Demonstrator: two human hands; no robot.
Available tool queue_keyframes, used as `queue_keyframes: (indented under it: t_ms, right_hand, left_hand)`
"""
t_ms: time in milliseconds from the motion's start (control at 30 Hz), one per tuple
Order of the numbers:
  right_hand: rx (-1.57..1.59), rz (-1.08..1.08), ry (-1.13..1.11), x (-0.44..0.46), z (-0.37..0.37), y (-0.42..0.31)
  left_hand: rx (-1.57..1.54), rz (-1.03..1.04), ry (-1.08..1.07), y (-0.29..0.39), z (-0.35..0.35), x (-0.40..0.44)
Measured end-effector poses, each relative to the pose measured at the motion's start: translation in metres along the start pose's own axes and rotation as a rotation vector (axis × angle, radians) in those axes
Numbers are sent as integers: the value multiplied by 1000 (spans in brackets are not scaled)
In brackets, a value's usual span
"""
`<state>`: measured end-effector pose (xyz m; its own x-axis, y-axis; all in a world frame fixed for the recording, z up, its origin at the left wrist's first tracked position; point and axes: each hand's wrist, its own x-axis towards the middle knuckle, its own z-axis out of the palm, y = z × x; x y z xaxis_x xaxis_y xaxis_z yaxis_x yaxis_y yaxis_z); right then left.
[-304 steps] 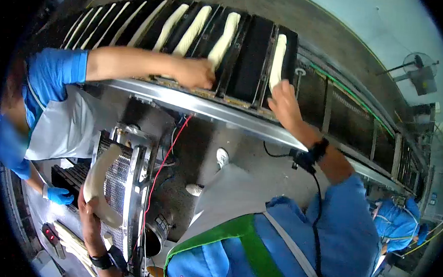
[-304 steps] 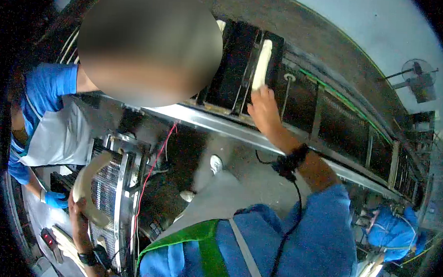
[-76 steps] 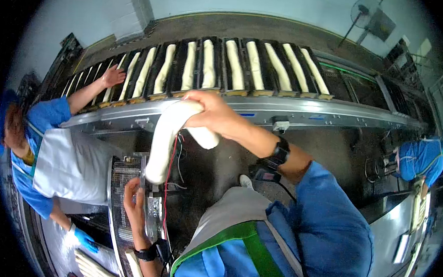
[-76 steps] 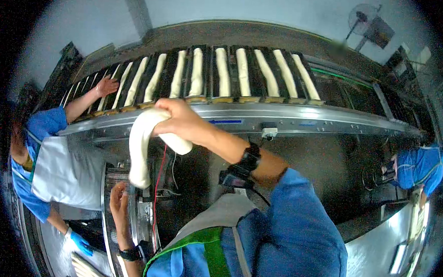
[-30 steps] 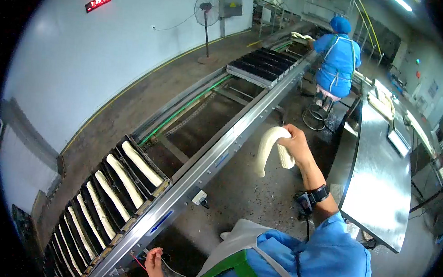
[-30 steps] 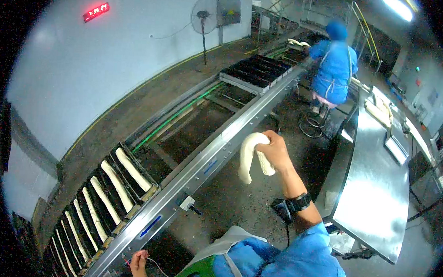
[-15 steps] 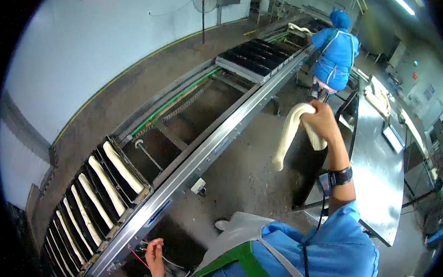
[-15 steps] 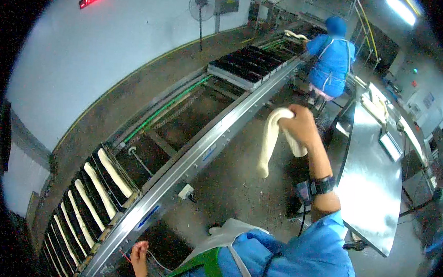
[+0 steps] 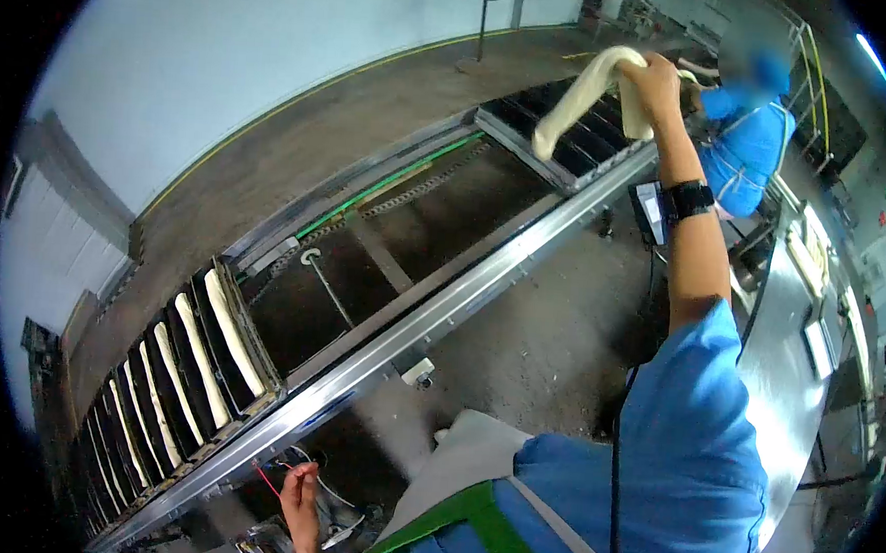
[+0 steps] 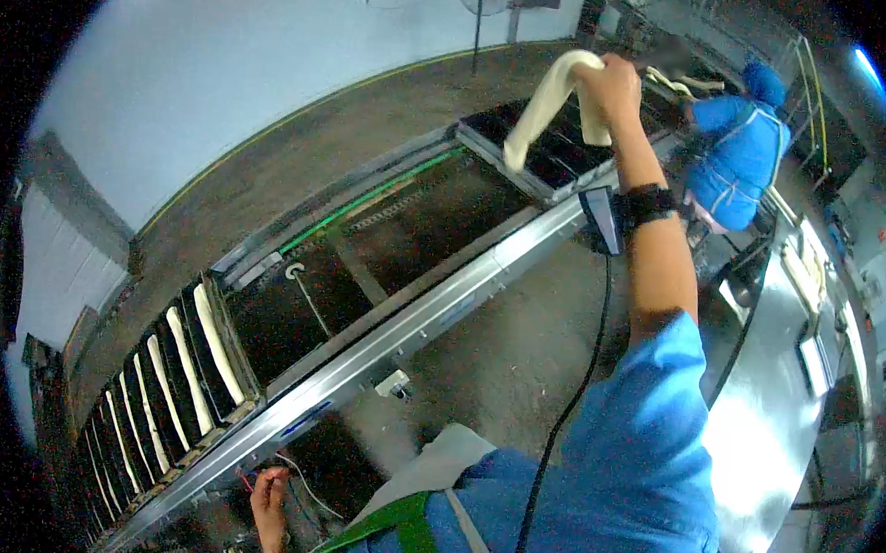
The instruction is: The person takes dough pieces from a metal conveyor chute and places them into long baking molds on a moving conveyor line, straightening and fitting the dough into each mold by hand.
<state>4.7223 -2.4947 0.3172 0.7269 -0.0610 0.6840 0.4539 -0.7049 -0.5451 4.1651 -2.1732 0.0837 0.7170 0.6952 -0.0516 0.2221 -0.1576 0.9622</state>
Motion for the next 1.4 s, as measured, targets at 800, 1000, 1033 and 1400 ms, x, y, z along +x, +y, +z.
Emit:
queue_keyframes:
  t_ms: [800, 1000, 1033, 1400]
  right_hand:
    - [-292, -49, -695, -122, 200, 195]
    - [-263, -124, -782, -154, 220, 181]
    - [-261, -127, -778, -160, 217, 177]
    - [-408, -132, -1043, -158, 211, 107]
  left_hand:
    - [393, 89, -471, 7, 102, 58]
    - [-143, 127, -651, 12, 109, 70]
    - [141, 269, -647, 7, 107, 75]
    - [280, 328, -309, 59, 129, 9]
